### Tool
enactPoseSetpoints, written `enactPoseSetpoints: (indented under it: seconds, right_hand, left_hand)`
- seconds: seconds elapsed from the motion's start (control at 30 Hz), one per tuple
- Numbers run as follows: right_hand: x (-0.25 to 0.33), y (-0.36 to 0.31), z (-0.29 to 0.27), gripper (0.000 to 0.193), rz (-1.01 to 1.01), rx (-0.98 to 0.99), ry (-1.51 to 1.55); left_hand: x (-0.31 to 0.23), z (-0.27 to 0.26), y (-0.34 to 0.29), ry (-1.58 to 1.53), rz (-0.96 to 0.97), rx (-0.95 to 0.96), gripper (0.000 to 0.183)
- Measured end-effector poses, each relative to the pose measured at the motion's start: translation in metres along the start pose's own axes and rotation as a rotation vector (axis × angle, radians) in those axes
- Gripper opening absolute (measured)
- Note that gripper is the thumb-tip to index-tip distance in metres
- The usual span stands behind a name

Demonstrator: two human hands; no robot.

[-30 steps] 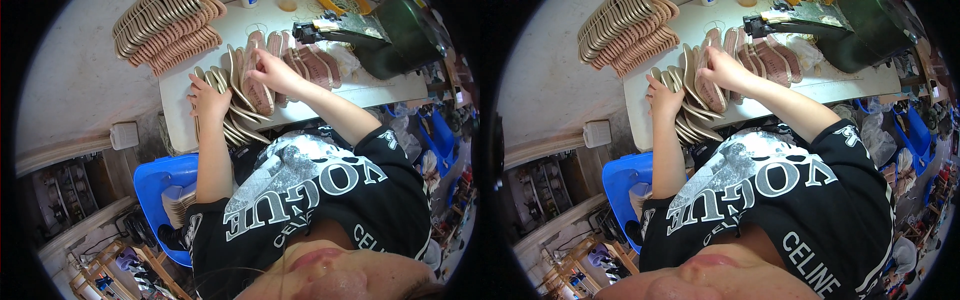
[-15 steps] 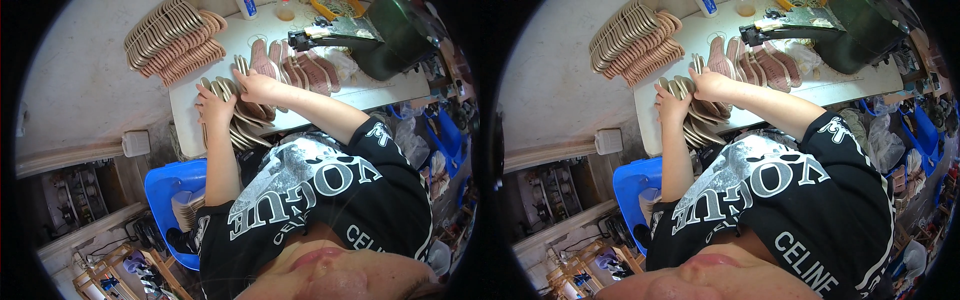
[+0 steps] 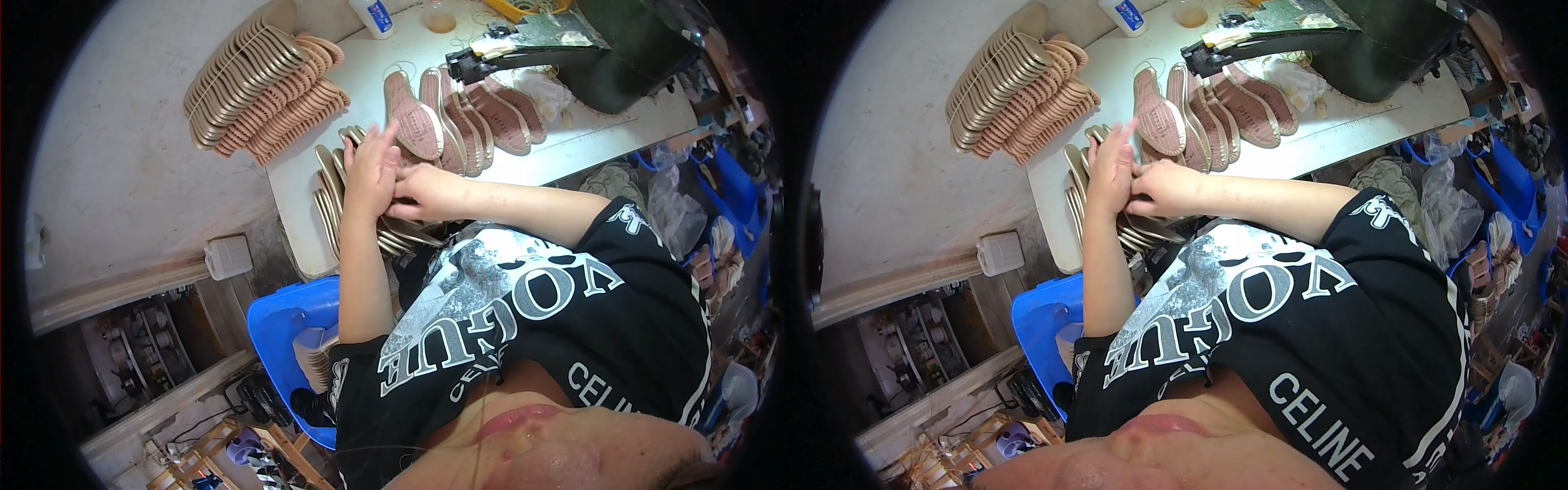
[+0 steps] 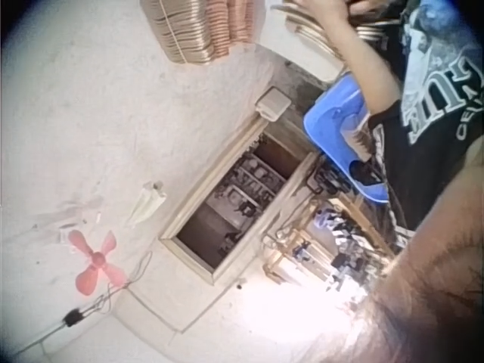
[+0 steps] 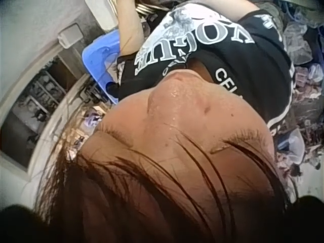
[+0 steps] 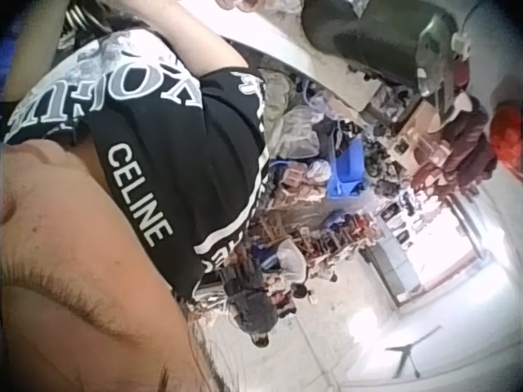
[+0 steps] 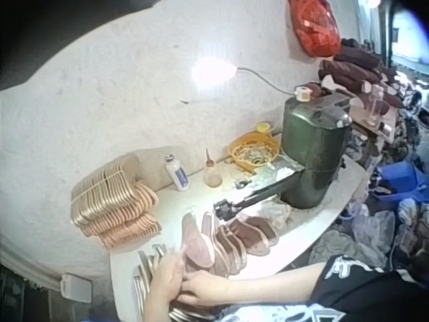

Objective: Sort, stack, and apply adhesive to shoe sole components.

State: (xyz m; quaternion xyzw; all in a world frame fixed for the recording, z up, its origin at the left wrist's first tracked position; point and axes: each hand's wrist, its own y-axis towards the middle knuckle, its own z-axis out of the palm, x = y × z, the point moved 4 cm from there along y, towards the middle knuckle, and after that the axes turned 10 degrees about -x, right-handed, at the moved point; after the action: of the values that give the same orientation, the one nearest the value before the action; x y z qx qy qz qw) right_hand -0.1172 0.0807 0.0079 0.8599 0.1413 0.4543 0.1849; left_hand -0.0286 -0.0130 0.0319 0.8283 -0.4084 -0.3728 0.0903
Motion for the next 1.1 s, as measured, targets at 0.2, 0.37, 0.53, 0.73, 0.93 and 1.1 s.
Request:
enactPoseSetpoints:
  seconds: [0.2,0.37,0.53,0.73,0.93,1.1]
  right_hand:
    - [-0.030,-0.016,-0.087,0.030,0.389,-0.494,-0.130]
    - [-0.064,-0.035,-0.089,0.069,0.585,-0.147,-0.643]
    - [-0.096,-0.030,-0.064,0.088,0.700,-0.205,-0.057]
    - [-0.067,-0.015,-0.053,0.085,0.601,-0.133,0.045]
    - [-0.042,-0.005,-0.052,0.109,0.625,-0.132,-0.295]
    - [-0.044,-0.009,-0.059,0.109,0.537,-0.182,-0.247]
  left_hand:
    - [0.002,0.015,-0.010,0.268,-0.087,0.266,0.034]
    - [-0.010,0.018,-0.003,0.382,-0.091,0.304,0.062]
    - [-0.007,0.031,0.010,0.488,-0.175,0.516,0.052]
    - [0.005,0.032,0.014,0.266,-0.405,0.370,0.065]
    - [0.003,0.037,0.008,0.488,-0.287,0.214,0.058]
    - [-0.004,0.032,0.011,0.558,-0.163,0.161,0.056]
